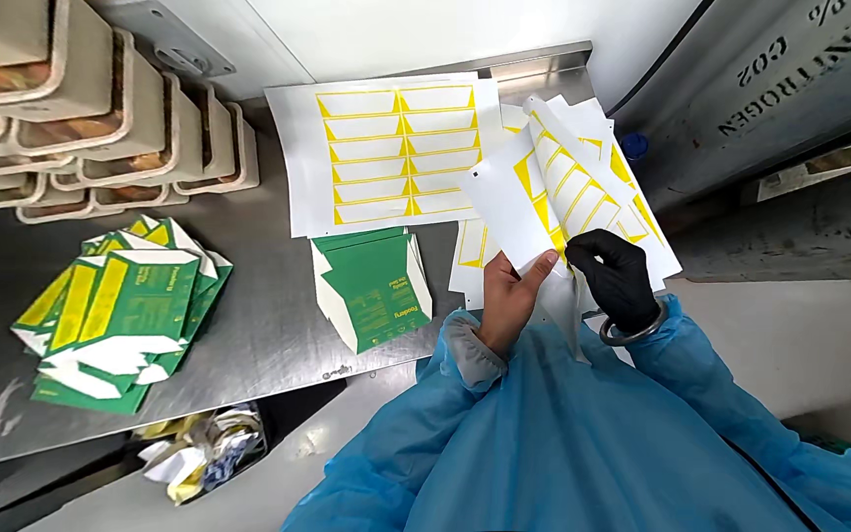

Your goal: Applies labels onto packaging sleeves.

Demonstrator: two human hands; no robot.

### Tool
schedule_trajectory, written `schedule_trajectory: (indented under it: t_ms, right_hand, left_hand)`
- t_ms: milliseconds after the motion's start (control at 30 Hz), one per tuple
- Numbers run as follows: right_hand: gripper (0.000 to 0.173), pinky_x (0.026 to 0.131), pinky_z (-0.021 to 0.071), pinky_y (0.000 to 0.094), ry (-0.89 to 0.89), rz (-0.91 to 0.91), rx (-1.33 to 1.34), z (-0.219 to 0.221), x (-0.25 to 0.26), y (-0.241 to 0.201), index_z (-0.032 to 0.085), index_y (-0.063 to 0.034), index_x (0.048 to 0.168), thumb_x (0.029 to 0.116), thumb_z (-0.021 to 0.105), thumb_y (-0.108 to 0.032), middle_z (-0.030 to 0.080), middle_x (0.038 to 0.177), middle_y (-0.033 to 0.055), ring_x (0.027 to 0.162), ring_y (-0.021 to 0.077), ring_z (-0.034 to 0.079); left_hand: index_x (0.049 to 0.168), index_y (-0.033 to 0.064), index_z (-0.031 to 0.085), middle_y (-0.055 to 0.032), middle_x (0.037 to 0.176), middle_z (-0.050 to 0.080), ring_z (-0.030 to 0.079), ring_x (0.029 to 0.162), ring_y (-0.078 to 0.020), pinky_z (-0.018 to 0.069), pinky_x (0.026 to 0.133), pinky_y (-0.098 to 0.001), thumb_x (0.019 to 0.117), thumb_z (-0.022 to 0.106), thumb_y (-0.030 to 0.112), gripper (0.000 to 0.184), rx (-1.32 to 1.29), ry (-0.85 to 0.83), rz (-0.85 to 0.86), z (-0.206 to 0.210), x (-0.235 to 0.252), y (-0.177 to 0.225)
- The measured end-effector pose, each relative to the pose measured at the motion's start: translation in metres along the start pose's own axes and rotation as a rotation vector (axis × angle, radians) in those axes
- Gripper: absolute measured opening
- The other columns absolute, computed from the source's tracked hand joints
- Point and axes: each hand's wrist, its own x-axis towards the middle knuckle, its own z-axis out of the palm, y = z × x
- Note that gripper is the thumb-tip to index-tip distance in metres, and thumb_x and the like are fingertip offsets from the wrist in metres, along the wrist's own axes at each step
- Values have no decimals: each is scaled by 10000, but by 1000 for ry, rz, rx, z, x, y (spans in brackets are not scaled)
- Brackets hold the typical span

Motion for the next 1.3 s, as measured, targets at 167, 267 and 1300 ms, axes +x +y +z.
schedule_trajectory:
  t_ms: [167,267,1300]
  right_hand:
    - [93,762,570,272,-139,-24,-65,-12,11,-1,727,-50,946,974,656,-103,705,893,21,826,94,665]
    - [102,759,573,274,-245,-24,-87,-24,24,5,727,-54,949,978,650,-115,708,880,14,810,86,667]
    - [238,642,543,293,181,540,-319,-190,92,-7,758,-40,1025,1046,596,-212,734,841,27,659,92,623]
  left_hand:
    - [1128,86,685,-56,978,740,729,844,-153,632,765,-350,1003,668,157,144,-110,-10,-108,-7,2,1]
    - [1118,78,694,-66,992,739,730,863,-160,631,785,-363,1003,661,137,134,-185,-13,-141,-12,4,0]
    - [1220,-77,630,-334,1200,605,591,1134,-519,498,942,-666,892,792,349,562,1023,203,89,-47,61,-68]
